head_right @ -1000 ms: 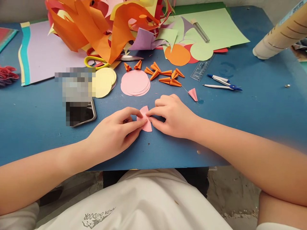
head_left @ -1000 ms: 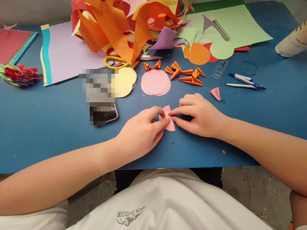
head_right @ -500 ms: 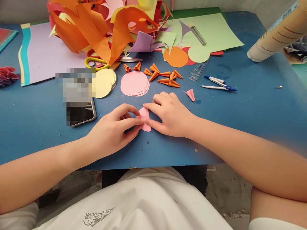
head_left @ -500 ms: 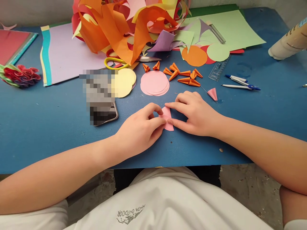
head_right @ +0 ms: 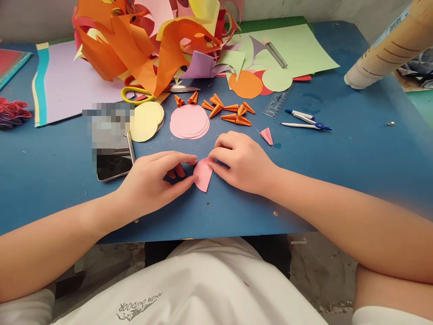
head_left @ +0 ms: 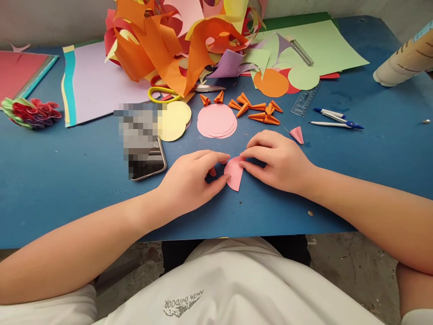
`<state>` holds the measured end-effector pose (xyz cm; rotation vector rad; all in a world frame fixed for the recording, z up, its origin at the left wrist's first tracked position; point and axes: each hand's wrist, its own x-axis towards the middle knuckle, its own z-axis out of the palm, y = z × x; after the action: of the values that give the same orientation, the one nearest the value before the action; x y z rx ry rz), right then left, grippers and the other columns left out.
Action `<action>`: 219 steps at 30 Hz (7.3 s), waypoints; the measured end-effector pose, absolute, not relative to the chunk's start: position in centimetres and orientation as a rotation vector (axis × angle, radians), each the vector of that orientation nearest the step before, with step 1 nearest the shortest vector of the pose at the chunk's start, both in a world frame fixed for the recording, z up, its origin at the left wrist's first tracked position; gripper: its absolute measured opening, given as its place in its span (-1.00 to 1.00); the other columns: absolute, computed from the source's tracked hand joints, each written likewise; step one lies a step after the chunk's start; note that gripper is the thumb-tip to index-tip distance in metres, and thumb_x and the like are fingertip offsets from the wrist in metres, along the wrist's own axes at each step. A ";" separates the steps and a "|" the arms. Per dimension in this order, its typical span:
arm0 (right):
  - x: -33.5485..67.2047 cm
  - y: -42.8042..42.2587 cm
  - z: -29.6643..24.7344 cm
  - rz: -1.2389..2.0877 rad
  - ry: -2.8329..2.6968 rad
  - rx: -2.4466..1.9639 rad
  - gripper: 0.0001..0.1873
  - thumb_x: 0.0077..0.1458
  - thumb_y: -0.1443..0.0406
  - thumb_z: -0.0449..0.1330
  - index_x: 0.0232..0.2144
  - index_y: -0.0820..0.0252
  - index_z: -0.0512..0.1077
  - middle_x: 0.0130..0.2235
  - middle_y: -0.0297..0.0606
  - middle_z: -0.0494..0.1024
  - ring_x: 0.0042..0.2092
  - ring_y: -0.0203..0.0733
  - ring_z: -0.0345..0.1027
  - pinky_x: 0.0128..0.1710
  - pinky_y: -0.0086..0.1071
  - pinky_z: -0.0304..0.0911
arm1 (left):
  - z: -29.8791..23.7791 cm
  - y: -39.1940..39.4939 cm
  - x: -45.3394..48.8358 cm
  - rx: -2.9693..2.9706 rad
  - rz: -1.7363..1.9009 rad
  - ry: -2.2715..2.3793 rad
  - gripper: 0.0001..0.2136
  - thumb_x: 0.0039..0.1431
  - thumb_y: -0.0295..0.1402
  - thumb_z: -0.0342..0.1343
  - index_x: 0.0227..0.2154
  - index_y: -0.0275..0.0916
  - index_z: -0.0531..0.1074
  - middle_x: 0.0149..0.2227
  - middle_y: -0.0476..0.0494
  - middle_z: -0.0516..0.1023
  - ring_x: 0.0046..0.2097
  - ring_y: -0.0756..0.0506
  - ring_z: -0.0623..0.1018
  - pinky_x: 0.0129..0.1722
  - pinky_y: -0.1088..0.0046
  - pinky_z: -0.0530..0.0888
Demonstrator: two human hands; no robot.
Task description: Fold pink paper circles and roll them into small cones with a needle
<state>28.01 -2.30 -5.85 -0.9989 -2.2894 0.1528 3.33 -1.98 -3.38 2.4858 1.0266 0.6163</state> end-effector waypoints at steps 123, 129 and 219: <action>25.9 -3.2 -4.3 0.362 -2.118 -0.755 -0.91 0.27 0.32 0.27 -0.28 0.18 0.58 -0.49 -0.34 0.46 -0.47 -0.32 0.28 -0.48 -0.41 0.21 | -2.5 -1.0 3.0 1.225 0.570 0.744 -0.80 0.14 -0.34 0.45 -0.23 -0.28 0.60 -0.36 -0.16 0.72 -0.28 -0.13 0.73 -0.22 0.37 0.70; 25.9 -3.2 -4.3 0.356 -2.161 -0.701 -0.95 0.25 0.36 0.25 -0.30 0.17 0.52 -0.34 -0.25 0.45 -0.32 -0.24 0.33 -0.30 -0.36 0.35 | -2.9 -0.9 2.6 1.369 0.593 0.673 -0.88 0.19 -0.34 0.40 -0.26 -0.22 0.61 -0.29 -0.11 0.59 -0.28 -0.07 0.65 -0.24 0.36 0.71; 26.4 -3.4 -3.0 0.449 -2.169 -0.744 -0.84 0.23 0.20 0.26 -0.24 0.15 0.42 -0.25 -0.15 0.52 -0.19 -0.09 0.40 -0.16 -0.19 0.38 | -1.5 -1.5 2.8 0.815 0.553 0.847 -0.81 0.06 -0.52 0.34 -0.23 -0.27 0.74 -0.34 -0.16 0.73 -0.28 -0.03 0.71 -0.17 0.56 0.70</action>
<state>26.37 -3.39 -3.02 -0.7443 -2.1695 0.4491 2.85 -1.50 -1.54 0.8147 0.8467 0.5526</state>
